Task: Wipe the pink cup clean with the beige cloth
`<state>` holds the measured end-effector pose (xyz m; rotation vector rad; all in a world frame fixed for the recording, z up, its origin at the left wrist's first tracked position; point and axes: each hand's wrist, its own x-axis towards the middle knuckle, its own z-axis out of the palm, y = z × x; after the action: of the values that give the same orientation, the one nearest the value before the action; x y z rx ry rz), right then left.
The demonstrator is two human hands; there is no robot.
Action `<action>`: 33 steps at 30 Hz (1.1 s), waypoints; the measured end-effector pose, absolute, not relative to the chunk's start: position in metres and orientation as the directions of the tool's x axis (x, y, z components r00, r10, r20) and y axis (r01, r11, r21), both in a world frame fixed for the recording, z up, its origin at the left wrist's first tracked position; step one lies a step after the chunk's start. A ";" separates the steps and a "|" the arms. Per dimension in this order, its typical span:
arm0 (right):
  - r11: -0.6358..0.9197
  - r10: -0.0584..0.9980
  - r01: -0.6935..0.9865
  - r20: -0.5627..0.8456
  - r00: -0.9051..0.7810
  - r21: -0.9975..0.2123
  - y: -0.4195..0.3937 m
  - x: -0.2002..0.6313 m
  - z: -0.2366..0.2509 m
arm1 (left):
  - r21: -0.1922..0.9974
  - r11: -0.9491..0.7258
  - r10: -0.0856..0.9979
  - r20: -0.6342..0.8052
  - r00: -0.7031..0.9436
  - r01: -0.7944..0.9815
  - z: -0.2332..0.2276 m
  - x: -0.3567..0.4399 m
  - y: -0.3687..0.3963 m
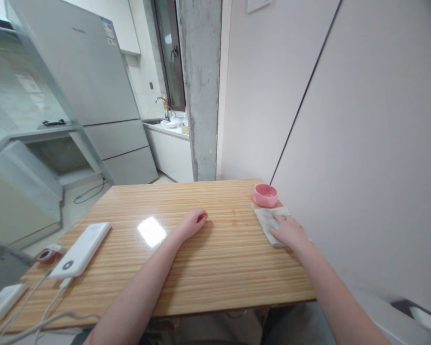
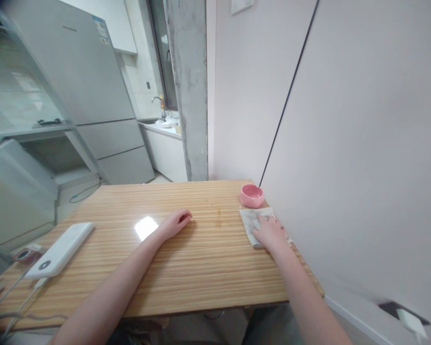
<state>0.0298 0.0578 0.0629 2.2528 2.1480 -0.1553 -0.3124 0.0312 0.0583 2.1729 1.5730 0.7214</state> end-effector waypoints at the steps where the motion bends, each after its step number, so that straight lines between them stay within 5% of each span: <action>1: -0.067 0.993 0.997 -0.098 0.063 -0.046 0.059 0.036 0.062 | 0.560 -0.315 0.949 0.183 0.256 0.766 0.058 -0.311 0.031; 6: -0.147 0.983 0.987 -0.122 0.138 -0.068 0.055 0.012 0.079 | 0.556 -0.327 0.945 0.178 0.275 0.764 0.058 -0.309 0.030; 9: 0.032 0.991 0.988 0.135 -0.011 -0.152 0.051 -0.037 0.095 | 0.576 -0.333 0.941 0.160 0.297 0.746 0.056 -0.311 0.031; 12: 0.423 0.906 0.763 0.207 -0.370 -0.488 0.055 -0.094 0.096 | 0.593 -0.333 0.939 0.139 0.313 0.733 0.052 -0.313 0.033; 14: 0.413 0.857 0.531 0.118 -0.501 -0.740 0.061 -0.128 0.084 | 0.604 -0.335 0.939 0.147 0.312 0.723 0.049 -0.313 0.034; 16: 0.388 0.823 0.337 0.158 -0.545 -0.858 0.067 -0.150 0.065 | 0.607 -0.353 0.932 0.165 0.322 0.712 0.047 -0.312 0.034; 22: 0.445 0.810 0.264 0.260 -0.525 -0.856 0.080 -0.156 0.028 | 0.591 -0.349 0.935 0.165 0.315 0.727 0.049 -0.307 0.032; 33: 0.509 0.804 0.345 0.293 -0.517 -0.789 0.080 -0.152 0.039 | 0.612 -0.324 0.942 0.141 0.304 0.722 0.053 -0.308 0.032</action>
<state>-0.1520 0.0800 0.0392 1.4577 3.2542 -1.3897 -0.3082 0.0317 0.0526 2.1404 1.4796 0.6780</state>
